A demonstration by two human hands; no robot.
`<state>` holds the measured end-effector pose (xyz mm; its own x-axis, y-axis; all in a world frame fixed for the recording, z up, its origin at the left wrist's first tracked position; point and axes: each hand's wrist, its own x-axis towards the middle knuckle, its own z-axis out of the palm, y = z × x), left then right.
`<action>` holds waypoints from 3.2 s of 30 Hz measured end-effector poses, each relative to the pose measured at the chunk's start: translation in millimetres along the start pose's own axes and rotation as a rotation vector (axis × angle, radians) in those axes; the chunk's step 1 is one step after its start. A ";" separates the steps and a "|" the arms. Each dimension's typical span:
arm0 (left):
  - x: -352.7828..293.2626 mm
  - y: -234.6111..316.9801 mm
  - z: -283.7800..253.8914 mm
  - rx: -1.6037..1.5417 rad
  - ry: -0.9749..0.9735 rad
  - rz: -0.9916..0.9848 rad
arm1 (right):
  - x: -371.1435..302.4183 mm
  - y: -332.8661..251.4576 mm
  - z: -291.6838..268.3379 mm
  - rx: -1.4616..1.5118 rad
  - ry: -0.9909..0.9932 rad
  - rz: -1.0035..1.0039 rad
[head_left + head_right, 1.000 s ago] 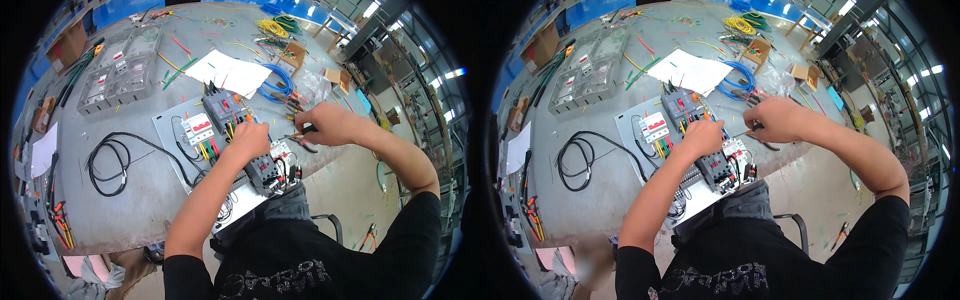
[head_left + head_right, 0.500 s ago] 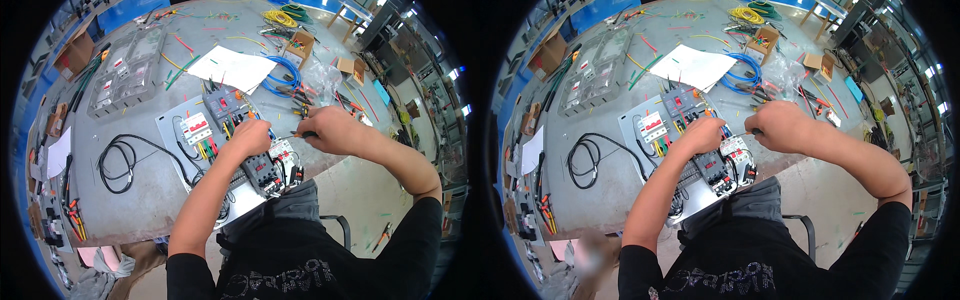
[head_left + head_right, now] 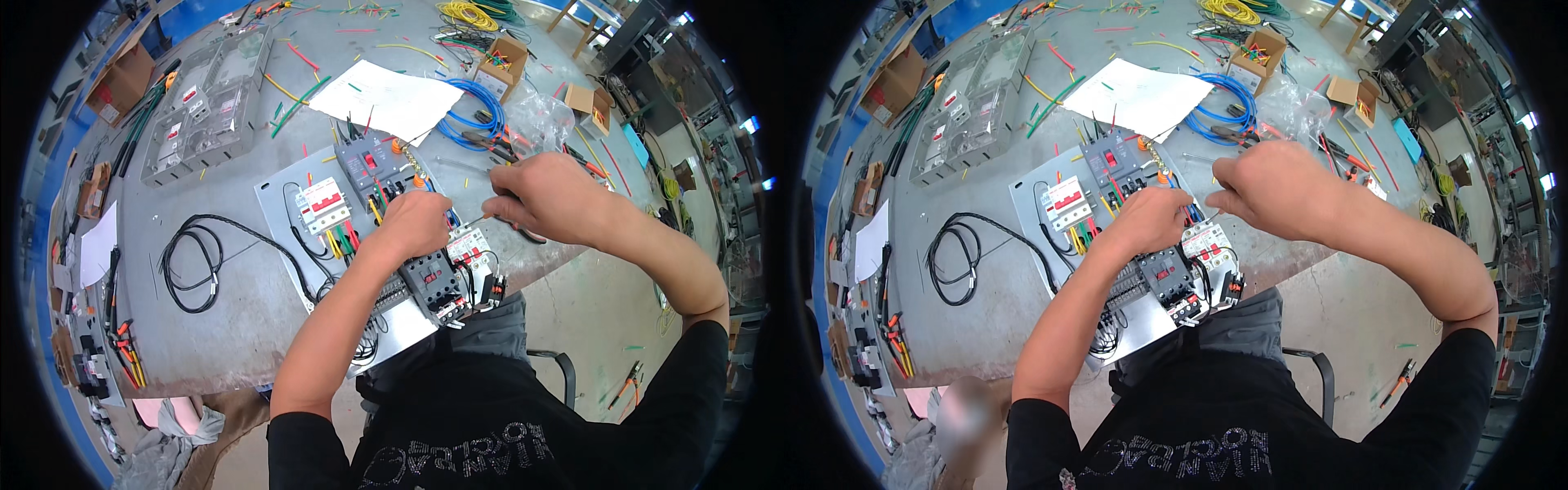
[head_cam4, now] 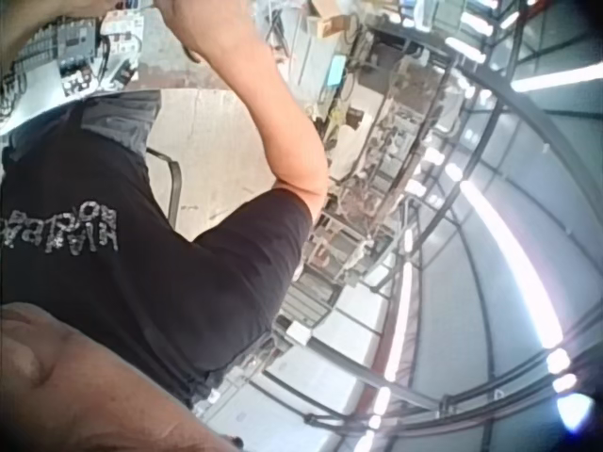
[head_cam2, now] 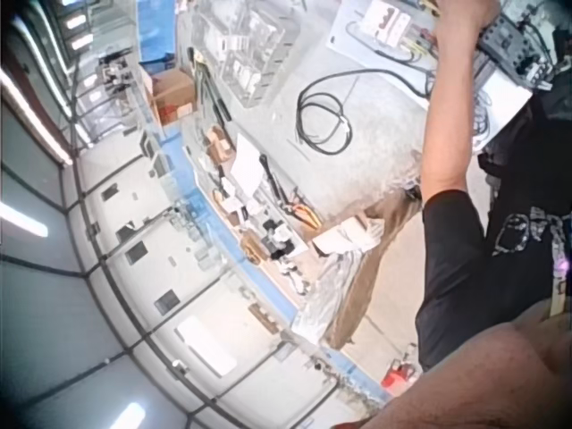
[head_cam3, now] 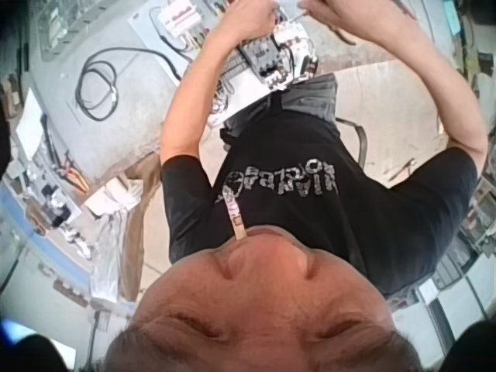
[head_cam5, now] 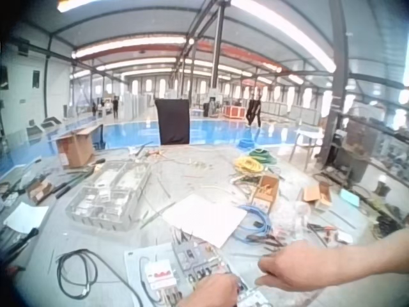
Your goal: The person assembles an electrical control panel by stripping wires, inserting them into terminal blocks, and tightening screws. They use pliers and a screwdriver to connect multiple colored wires to circuit breakers and contactors mounted on a metal plate.
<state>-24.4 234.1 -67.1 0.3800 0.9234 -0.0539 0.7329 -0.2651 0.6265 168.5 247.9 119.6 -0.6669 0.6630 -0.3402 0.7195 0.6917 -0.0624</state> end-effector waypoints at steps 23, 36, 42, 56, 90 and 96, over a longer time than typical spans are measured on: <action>2.8 -8.9 11.2 -0.001 0.014 0.004 | 2.9 -7.0 -2.7 -0.118 0.100 -0.161; 4.4 -5.2 11.3 -0.041 0.020 0.026 | 6.9 3.7 9.4 -0.232 0.095 -0.055; 1.6 -2.6 7.5 -0.029 0.003 0.035 | 7.5 15.1 6.6 -0.141 0.163 -0.300; 5.4 -8.1 10.9 0.006 -0.025 0.010 | 4.6 -0.8 -4.9 -0.178 0.077 -0.092; 6.8 -20.3 11.3 0.022 0.077 0.101 | 22.4 7.9 8.6 -0.165 0.153 -0.107; 9.9 -7.8 16.7 0.042 0.031 0.107 | -3.1 21.0 9.5 -0.160 0.186 -0.152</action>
<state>-17.0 240.6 -85.5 0.4404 0.8971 0.0357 0.7125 -0.3735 0.5940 187.5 257.6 110.4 -0.7997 0.5788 -0.1596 0.5783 0.8140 0.0546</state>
